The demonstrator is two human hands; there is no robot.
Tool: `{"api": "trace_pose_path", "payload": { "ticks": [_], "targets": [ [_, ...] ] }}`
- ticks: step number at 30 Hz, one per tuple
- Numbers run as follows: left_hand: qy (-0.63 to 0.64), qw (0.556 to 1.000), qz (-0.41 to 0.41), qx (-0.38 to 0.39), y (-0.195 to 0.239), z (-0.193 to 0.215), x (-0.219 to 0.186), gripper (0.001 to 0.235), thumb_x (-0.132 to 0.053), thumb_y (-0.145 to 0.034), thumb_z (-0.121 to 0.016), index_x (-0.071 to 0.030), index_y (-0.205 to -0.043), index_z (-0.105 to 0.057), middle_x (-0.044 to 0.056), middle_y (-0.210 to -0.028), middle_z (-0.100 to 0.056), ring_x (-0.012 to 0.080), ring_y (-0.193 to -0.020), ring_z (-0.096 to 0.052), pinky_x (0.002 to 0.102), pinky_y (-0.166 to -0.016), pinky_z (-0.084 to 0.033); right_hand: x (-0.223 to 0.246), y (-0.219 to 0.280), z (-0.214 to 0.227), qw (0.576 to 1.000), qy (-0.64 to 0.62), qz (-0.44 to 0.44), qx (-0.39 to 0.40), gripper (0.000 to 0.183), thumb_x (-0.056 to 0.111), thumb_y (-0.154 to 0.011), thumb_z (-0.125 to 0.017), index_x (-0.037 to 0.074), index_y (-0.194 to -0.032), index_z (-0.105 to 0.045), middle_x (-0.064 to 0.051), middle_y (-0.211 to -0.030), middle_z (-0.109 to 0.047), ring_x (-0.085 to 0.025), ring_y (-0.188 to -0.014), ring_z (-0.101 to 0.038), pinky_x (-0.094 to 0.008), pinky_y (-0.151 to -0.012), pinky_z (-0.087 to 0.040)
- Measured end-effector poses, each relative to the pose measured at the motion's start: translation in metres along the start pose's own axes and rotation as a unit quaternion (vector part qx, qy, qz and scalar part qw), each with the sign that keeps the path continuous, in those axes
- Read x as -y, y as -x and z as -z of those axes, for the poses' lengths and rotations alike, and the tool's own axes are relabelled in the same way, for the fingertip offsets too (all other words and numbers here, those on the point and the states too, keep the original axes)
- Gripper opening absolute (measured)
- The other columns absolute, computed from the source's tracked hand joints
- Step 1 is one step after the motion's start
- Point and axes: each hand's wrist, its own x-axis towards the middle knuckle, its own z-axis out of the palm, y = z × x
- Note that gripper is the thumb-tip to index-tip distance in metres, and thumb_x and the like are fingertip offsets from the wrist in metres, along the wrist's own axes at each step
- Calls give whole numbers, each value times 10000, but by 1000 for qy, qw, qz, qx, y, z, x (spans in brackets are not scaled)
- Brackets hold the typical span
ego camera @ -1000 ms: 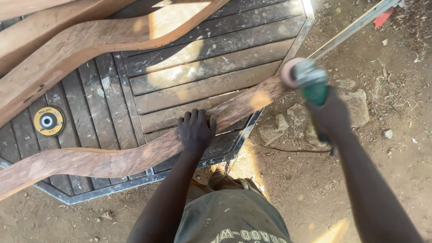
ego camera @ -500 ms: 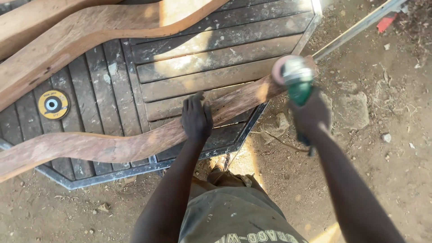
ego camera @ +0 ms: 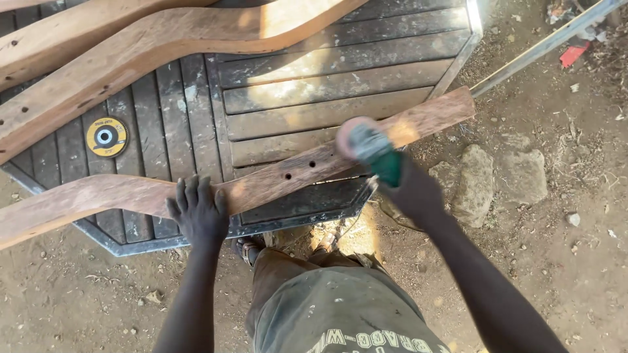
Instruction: Sanding a curved wooden plank using an angle grinder with a sanding disc
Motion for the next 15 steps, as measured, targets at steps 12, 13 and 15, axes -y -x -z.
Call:
{"api": "trace_pose_path", "payload": {
  "ticks": [12,13,15],
  "targets": [
    [7,1000,14,-7,-2,0,-5,439,-522,-1022,-508,-190,-1291,-605,86,-1359,-572,334,-1424,-439,628,-1112,-300,7,22,-10,985,-83,-101,-109,730,419,-875,-734,61,-1422,-409,-337,-1216,-640,-541,-1167,-623,-666,-1025,-447],
    [7,1000,13,-6,-2,-1,-5,439,-522,-1022,-508,-190,-1291,-605,86,-1359,-572,334,-1424,-439,628,-1112,-300,19,27,-23,985,-83,-103,-109,730,419,-875,-734,61,-1422,-409,-337,-1216,-640,-541,-1167,-623,-666,-1025,-447],
    [14,1000,18,-1,-2,-2,-3,449,-540,-1039,-474,-196,-1301,-598,73,-1367,-563,326,-1440,-418,626,-1125,-290,45,37,-49,997,-39,-67,-10,839,516,-866,-708,111,-1504,-341,-257,-1292,-626,-469,-1220,-629,-610,-1074,-454]
  ]
}}
